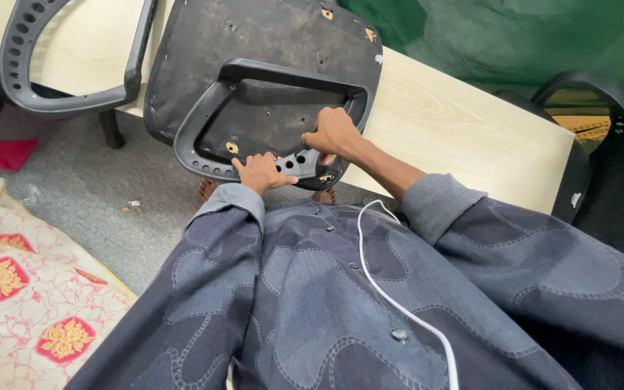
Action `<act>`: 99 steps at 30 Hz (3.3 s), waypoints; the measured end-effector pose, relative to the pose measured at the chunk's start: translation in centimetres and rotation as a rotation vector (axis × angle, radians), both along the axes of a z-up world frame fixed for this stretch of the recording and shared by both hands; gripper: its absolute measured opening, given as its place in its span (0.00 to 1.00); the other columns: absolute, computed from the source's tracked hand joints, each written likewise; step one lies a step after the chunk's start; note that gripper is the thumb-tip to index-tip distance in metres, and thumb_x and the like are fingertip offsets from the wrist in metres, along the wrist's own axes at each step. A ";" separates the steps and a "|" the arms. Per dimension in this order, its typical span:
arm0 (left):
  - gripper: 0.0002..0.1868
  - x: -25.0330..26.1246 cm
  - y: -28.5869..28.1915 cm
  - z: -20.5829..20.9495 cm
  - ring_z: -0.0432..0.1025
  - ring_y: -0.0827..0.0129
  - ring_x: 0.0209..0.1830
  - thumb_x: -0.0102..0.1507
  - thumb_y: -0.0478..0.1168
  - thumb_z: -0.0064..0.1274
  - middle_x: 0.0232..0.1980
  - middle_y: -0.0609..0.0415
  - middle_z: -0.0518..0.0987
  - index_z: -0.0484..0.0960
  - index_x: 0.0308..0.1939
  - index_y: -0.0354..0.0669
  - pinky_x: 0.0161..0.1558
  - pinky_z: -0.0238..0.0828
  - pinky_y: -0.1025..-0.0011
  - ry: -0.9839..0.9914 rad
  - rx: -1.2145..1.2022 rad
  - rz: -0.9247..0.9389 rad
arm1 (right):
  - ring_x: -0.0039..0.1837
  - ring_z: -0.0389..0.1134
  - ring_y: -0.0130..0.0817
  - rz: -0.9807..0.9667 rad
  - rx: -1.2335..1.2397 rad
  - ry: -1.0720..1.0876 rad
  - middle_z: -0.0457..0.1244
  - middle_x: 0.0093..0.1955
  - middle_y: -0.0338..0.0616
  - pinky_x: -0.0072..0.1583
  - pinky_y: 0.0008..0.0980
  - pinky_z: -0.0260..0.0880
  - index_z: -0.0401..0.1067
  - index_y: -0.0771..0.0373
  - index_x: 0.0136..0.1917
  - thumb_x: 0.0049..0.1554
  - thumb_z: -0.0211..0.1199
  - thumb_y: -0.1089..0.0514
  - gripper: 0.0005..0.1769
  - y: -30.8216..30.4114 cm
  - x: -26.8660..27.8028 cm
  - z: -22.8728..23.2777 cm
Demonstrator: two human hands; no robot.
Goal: The person uses a screwdriver to attach a black plastic chair frame to a padded chair seat. They align the frame, insert screws, and tighten them to secure the components together.
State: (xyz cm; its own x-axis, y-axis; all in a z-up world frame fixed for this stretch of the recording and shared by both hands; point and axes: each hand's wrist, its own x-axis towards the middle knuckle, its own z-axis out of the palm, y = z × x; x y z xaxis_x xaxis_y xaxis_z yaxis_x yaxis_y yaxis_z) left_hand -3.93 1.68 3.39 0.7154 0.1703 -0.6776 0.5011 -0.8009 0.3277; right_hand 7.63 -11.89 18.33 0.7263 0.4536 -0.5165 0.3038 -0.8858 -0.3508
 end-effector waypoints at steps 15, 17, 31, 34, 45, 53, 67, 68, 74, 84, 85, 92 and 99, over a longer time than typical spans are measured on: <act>0.48 -0.9 -0.2 -0.3 0.62 0.52 0.71 0.46 0.72 0.67 0.64 0.48 0.75 0.78 0.63 0.51 0.72 0.30 0.33 -0.085 -0.028 0.052 | 0.47 0.74 0.54 0.594 0.048 -0.060 0.71 0.41 0.59 0.51 0.45 0.74 0.81 0.69 0.45 0.50 0.69 0.60 0.11 -0.9 0.7 -0.2; 0.48 -1.1 -0.2 -0.4 0.62 0.52 0.70 0.46 0.71 0.67 0.64 0.48 0.75 0.78 0.63 0.52 0.72 0.29 0.32 -0.098 -0.031 0.058 | 0.38 0.74 0.49 0.389 0.056 0.055 0.70 0.35 0.60 0.44 0.41 0.76 0.79 0.71 0.45 0.51 0.65 0.61 0.11 -0.7 0.7 0.3; 0.48 -1.0 -0.1 0.1 0.62 0.53 0.71 0.46 0.72 0.67 0.64 0.48 0.74 0.77 0.64 0.51 0.72 0.27 0.31 -0.087 -0.043 0.054 | 0.36 0.75 0.45 0.203 -0.013 0.094 0.70 0.33 0.58 0.42 0.39 0.77 0.78 0.72 0.42 0.52 0.66 0.58 0.12 -0.5 0.7 0.1; 0.49 -1.0 -0.1 0.0 0.61 0.52 0.71 0.46 0.72 0.67 0.64 0.48 0.74 0.77 0.64 0.51 0.72 0.26 0.31 -0.082 -0.045 0.056 | 0.45 0.73 0.55 0.580 -0.021 -0.108 0.70 0.39 0.58 0.48 0.47 0.75 0.81 0.66 0.42 0.43 0.71 0.63 0.11 -0.9 0.9 -0.5; 0.47 -1.1 -0.2 0.2 0.61 0.53 0.71 0.47 0.70 0.67 0.64 0.49 0.74 0.78 0.64 0.53 0.73 0.26 0.32 -0.085 -0.051 0.074 | 0.39 0.76 0.46 -0.001 -0.156 0.124 0.70 0.31 0.58 0.49 0.37 0.78 0.78 0.73 0.30 0.49 0.62 0.59 0.14 0.1 0.6 -1.5; 0.47 -1.1 -0.2 0.0 0.61 0.53 0.71 0.47 0.71 0.67 0.64 0.49 0.74 0.78 0.64 0.54 0.72 0.27 0.32 -0.093 -0.039 0.062 | 0.44 0.75 0.52 0.309 -0.153 0.039 0.70 0.37 0.58 0.50 0.42 0.76 0.79 0.70 0.40 0.46 0.68 0.60 0.11 0.0 0.9 -1.3; 0.50 -3.2 -1.7 1.3 0.53 0.51 0.74 0.47 0.72 0.67 0.69 0.43 0.66 0.78 0.61 0.41 0.70 0.40 0.39 -0.220 0.117 0.169 | 0.40 0.78 0.46 0.328 -0.152 0.132 0.69 0.31 0.56 0.49 0.36 0.80 0.78 0.73 0.38 0.48 0.58 0.66 0.09 0.8 0.5 -0.5; 0.51 -3.4 -2.1 1.6 0.50 0.50 0.75 0.46 0.70 0.68 0.71 0.41 0.62 0.76 0.63 0.41 0.69 0.40 0.40 -0.246 0.126 0.226 | 0.40 0.78 0.45 0.290 -0.169 0.118 0.69 0.30 0.55 0.50 0.35 0.79 0.78 0.74 0.36 0.49 0.58 0.65 0.10 1.2 0.6 -0.7; 0.53 -5.2 -4.5 1.0 0.40 0.42 0.81 0.51 0.56 0.72 0.80 0.30 0.45 0.63 0.71 0.37 0.74 0.40 0.43 -0.532 0.170 0.468 | 0.41 0.76 0.45 0.361 -0.164 0.062 0.69 0.31 0.55 0.50 0.37 0.77 0.79 0.70 0.39 0.47 0.64 0.60 0.10 0.7 1.3 -2.3; 0.51 -4.4 -8.2 -6.6 0.60 0.44 0.73 0.57 0.49 0.67 0.72 0.33 0.62 0.53 0.73 0.30 0.73 0.58 0.53 -0.457 -0.227 1.765 | 0.52 0.74 0.53 0.866 0.244 -0.051 0.72 0.47 0.57 0.55 0.44 0.75 0.80 0.67 0.48 0.44 0.68 0.66 0.16 -1.9 2.9 -2.4; 0.49 -4.0 -8.4 -7.3 0.66 0.46 0.69 0.57 0.50 0.67 0.70 0.35 0.66 0.55 0.72 0.30 0.71 0.63 0.55 -0.366 -0.436 1.952 | 0.51 0.74 0.55 0.917 0.241 -0.057 0.72 0.46 0.58 0.54 0.45 0.74 0.80 0.67 0.48 0.45 0.69 0.64 0.15 -1.7 2.9 -2.1; 0.30 -2.3 -12.9 -8.9 0.77 0.59 0.49 0.60 0.53 0.57 0.58 0.50 0.78 0.77 0.60 0.40 0.49 0.75 0.58 -0.226 -0.935 1.815 | 0.38 0.75 0.49 0.767 0.060 0.054 0.70 0.34 0.63 0.47 0.40 0.77 0.79 0.74 0.45 0.58 0.65 0.56 0.14 -1.0 2.7 1.3; 0.24 -1.0 -13.2 -7.5 0.80 0.64 0.37 0.62 0.48 0.57 0.49 0.47 0.83 0.81 0.54 0.32 0.36 0.83 0.65 -0.256 -0.745 1.811 | 0.34 0.76 0.41 0.468 0.124 0.150 0.69 0.35 0.63 0.43 0.34 0.80 0.76 0.77 0.51 0.56 0.65 0.58 0.17 -1.0 2.9 0.8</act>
State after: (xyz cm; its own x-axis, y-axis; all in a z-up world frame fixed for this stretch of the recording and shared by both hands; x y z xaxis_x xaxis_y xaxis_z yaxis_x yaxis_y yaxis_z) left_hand -4.94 -11.49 -4.14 0.1356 0.4663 -0.8742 0.3258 0.8122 0.4839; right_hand 10.54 -12.93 19.08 0.3524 0.7771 -0.5215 0.5962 -0.6159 -0.5150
